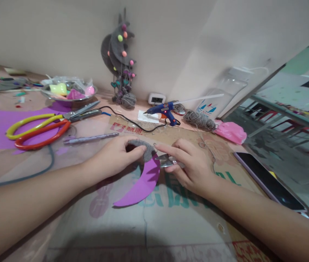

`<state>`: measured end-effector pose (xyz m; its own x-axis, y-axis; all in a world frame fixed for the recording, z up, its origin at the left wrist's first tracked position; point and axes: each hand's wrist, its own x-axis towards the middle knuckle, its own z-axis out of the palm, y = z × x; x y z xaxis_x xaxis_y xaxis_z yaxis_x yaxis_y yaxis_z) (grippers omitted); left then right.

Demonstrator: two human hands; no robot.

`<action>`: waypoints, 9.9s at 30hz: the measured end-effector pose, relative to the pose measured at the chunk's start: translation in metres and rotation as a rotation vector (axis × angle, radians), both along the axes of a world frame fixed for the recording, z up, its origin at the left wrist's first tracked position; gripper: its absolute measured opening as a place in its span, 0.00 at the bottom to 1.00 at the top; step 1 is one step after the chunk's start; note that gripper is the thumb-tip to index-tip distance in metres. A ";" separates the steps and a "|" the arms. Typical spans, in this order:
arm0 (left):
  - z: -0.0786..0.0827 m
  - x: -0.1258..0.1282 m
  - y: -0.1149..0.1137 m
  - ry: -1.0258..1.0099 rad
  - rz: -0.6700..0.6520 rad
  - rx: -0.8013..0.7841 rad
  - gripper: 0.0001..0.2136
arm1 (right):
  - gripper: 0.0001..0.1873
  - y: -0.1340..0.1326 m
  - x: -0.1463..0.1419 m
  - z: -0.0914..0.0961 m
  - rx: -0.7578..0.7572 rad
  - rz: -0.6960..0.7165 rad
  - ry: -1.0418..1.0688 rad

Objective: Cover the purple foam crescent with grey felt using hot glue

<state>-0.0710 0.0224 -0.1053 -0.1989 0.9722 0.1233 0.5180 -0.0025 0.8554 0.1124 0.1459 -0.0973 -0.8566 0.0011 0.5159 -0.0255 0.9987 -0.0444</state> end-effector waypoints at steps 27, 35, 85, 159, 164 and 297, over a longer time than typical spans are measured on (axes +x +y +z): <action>0.000 0.001 -0.001 0.022 0.017 0.011 0.10 | 0.11 0.003 -0.004 -0.003 0.092 0.023 -0.027; 0.000 -0.001 0.001 -0.008 -0.012 0.026 0.09 | 0.10 0.004 -0.004 -0.006 0.070 0.036 -0.017; -0.002 -0.001 0.000 0.048 0.004 0.013 0.10 | 0.10 0.004 -0.003 -0.003 0.011 0.015 0.004; -0.002 -0.002 0.000 0.037 -0.006 0.052 0.11 | 0.10 0.006 -0.003 -0.004 0.042 0.013 -0.010; -0.002 -0.002 -0.001 0.035 -0.001 0.046 0.11 | 0.10 0.003 -0.004 -0.003 0.080 0.033 0.001; -0.008 0.002 0.000 -0.249 0.065 0.050 0.12 | 0.15 0.032 -0.012 0.001 -0.628 -0.286 0.169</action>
<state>-0.0690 0.0220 -0.1129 -0.2910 0.9503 0.1107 0.2922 -0.0219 0.9561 0.1003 0.1781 -0.0964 -0.6867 0.5546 0.4699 0.1763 0.7542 -0.6325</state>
